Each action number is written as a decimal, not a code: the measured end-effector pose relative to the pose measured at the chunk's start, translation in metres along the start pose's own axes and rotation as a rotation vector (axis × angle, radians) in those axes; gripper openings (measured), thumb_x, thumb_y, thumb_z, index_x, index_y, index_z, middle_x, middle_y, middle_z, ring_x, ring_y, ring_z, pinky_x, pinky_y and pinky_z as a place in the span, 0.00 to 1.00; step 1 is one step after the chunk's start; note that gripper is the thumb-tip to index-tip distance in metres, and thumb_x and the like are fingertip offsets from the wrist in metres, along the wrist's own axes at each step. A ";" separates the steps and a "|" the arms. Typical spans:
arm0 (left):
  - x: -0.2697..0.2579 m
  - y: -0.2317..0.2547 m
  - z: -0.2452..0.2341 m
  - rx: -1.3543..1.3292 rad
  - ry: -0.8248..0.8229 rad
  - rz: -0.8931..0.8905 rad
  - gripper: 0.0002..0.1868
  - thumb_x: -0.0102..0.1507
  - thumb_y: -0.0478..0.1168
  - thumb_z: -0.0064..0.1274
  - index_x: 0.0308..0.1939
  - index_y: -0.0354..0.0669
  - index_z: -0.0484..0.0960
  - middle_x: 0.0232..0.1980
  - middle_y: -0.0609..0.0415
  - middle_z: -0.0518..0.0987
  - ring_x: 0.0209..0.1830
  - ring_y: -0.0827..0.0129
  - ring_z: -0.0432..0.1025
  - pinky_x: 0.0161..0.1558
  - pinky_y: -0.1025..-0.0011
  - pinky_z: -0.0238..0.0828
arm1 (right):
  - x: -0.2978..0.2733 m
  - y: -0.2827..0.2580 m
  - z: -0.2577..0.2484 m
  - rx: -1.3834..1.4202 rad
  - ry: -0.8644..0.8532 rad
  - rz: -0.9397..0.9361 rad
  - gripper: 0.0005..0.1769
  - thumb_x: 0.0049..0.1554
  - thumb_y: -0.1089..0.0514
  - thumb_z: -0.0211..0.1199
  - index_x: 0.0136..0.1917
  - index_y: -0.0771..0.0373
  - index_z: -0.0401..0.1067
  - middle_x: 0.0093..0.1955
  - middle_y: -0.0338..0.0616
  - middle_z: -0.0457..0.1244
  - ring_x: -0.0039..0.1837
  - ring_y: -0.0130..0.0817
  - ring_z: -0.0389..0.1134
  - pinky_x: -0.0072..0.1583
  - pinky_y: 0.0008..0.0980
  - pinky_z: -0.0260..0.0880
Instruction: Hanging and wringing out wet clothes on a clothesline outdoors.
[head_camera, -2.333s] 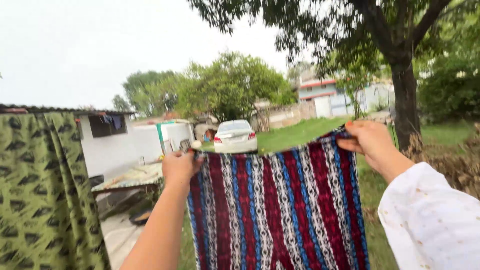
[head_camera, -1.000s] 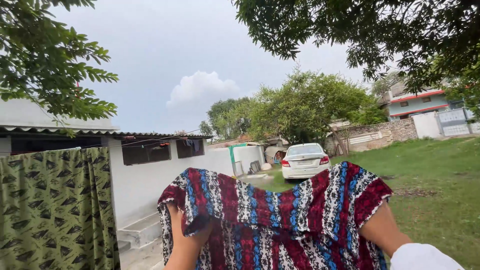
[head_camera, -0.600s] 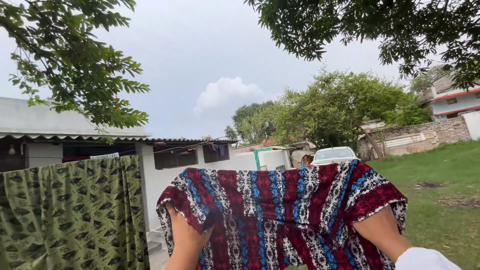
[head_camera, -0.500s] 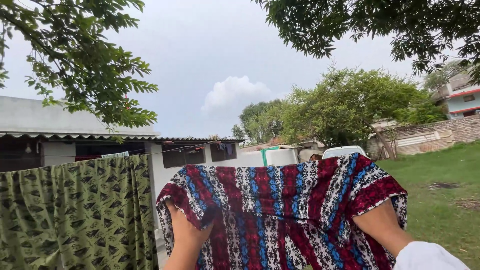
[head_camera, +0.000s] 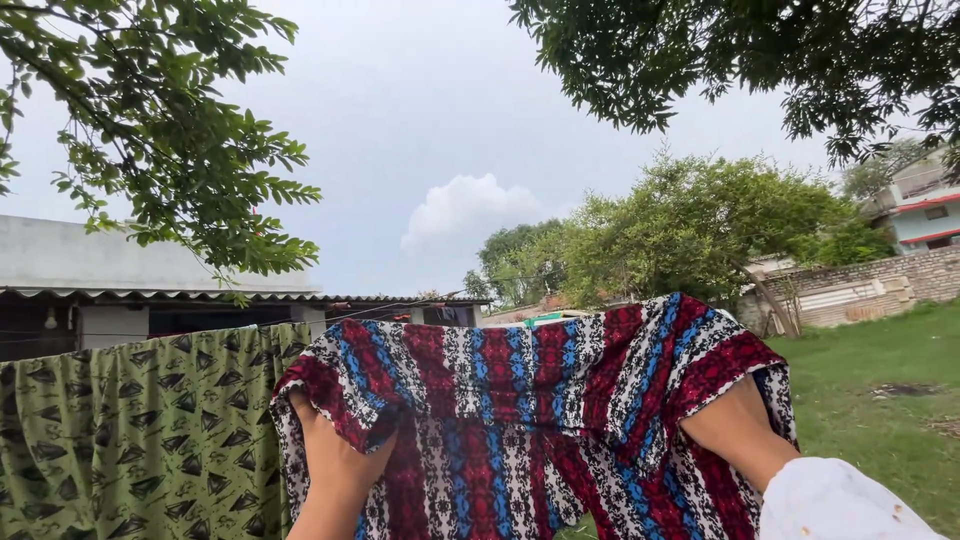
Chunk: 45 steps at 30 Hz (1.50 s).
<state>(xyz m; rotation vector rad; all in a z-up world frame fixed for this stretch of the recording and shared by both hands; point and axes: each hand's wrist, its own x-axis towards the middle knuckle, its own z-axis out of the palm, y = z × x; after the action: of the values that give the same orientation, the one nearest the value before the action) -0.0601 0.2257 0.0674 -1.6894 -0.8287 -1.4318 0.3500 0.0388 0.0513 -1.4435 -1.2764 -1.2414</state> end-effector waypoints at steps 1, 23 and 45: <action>0.002 -0.004 0.006 -0.021 0.003 0.001 0.29 0.48 0.53 0.64 0.54 0.58 0.82 0.61 0.52 0.76 0.67 0.49 0.65 0.73 0.28 0.34 | 0.003 -0.001 0.003 0.002 0.015 -0.017 0.17 0.51 0.55 0.58 0.50 0.64 0.78 0.53 0.56 0.69 0.57 0.57 0.68 0.61 0.53 0.65; 0.084 -0.060 0.077 0.083 0.186 0.268 0.34 0.46 0.51 0.62 0.57 0.50 0.79 0.64 0.44 0.73 0.70 0.41 0.62 0.68 0.21 0.31 | 0.071 0.017 0.119 0.120 0.176 0.002 0.17 0.56 0.57 0.55 0.54 0.65 0.75 0.56 0.55 0.68 0.62 0.56 0.67 0.65 0.53 0.63; 0.196 -0.140 0.100 0.414 -0.094 -0.184 0.30 0.66 0.61 0.40 0.68 0.57 0.75 0.75 0.53 0.68 0.79 0.48 0.53 0.76 0.31 0.21 | 0.212 -0.034 0.213 0.343 0.169 -0.102 0.22 0.56 0.51 0.53 0.57 0.65 0.74 0.60 0.56 0.67 0.64 0.56 0.67 0.65 0.52 0.62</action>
<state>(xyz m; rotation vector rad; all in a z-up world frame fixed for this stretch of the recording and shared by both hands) -0.0980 0.3834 0.2719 -1.3982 -1.2648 -1.1995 0.3476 0.2883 0.2226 -1.0199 -1.3812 -1.1185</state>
